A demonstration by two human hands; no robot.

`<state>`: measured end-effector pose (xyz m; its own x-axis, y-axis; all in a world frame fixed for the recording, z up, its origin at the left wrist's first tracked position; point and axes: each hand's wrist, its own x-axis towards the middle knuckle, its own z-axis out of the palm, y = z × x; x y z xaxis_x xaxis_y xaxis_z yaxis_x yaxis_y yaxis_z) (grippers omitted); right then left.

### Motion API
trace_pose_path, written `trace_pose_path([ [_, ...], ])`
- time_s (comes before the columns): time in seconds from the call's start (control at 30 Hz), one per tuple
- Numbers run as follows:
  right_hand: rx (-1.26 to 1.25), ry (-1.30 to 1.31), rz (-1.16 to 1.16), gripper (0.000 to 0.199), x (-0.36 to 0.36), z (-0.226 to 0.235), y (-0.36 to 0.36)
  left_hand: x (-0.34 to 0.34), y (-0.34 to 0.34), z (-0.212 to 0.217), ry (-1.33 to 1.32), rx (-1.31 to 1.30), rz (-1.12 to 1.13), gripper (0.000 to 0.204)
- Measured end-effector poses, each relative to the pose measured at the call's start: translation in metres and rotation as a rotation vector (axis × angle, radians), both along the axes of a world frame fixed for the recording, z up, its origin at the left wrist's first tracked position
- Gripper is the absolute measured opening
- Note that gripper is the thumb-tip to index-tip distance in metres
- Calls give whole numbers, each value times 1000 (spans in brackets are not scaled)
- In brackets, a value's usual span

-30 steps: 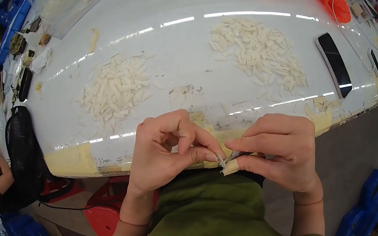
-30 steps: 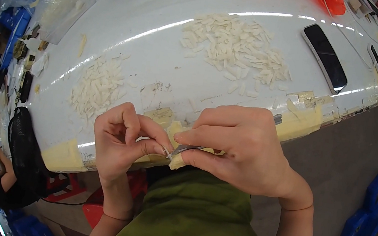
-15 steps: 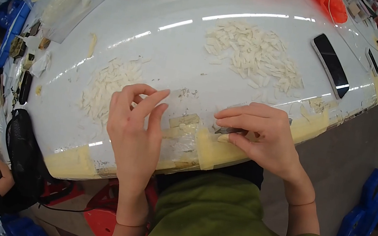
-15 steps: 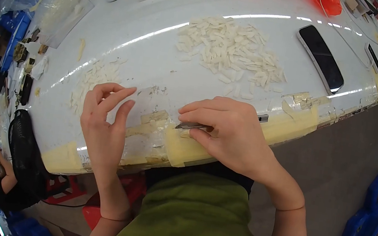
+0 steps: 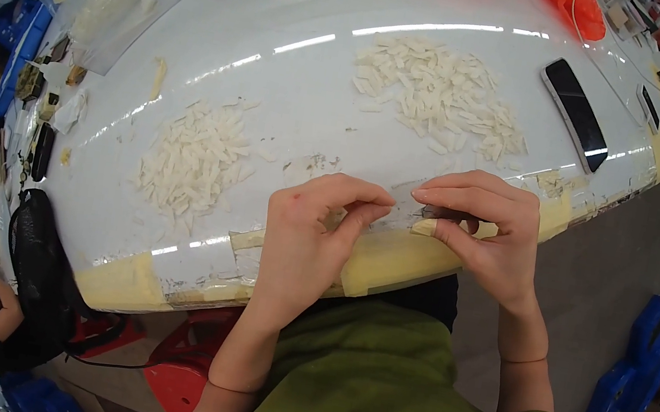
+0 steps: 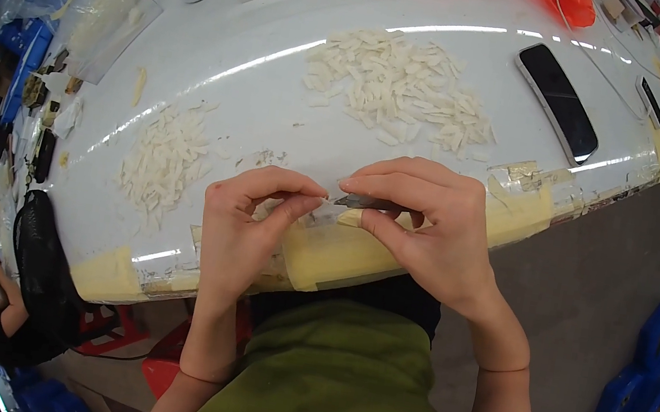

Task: Assembling and sorting small white plastic components at an industrial workbench.

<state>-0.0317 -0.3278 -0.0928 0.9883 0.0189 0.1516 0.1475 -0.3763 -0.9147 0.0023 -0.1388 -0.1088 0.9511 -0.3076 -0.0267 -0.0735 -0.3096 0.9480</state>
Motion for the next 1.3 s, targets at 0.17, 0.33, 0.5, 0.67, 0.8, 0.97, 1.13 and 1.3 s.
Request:
trace_pose_path([
  [0.17, 34, -109, 66, 31, 1, 2, 0, -4, 5, 12, 221, -390, -61, 13],
  [0.33, 37, -37, 149, 28, 1, 13, 4, -8, 11, 27, 468, -619, 26, 15],
  [0.5, 22, -62, 164, 32, 0, 17, 8, -8, 16, 19, 492, -675, -42, 21],
  [0.67, -6, -90, 188, 31, -1, 16, 15, -10, 22, 9, 399, -764, -94, 16],
  [0.8, -173, -254, 175, 29, -2, 17, 18, -12, 22, 6, 408, -776, -61, 16],
  [0.97, -210, -279, 195, 24, -4, 20, 20, -13, 22, 5, 461, -824, -42, 16],
  [1.13, -266, -324, 168, 23, -5, 22, 22, -14, 22, 6, 465, -788, -33, 16],
  [1.3, -271, -327, 178, 23, -8, 20, 20, -15, 22, 1, 480, -810, -59, 16],
])
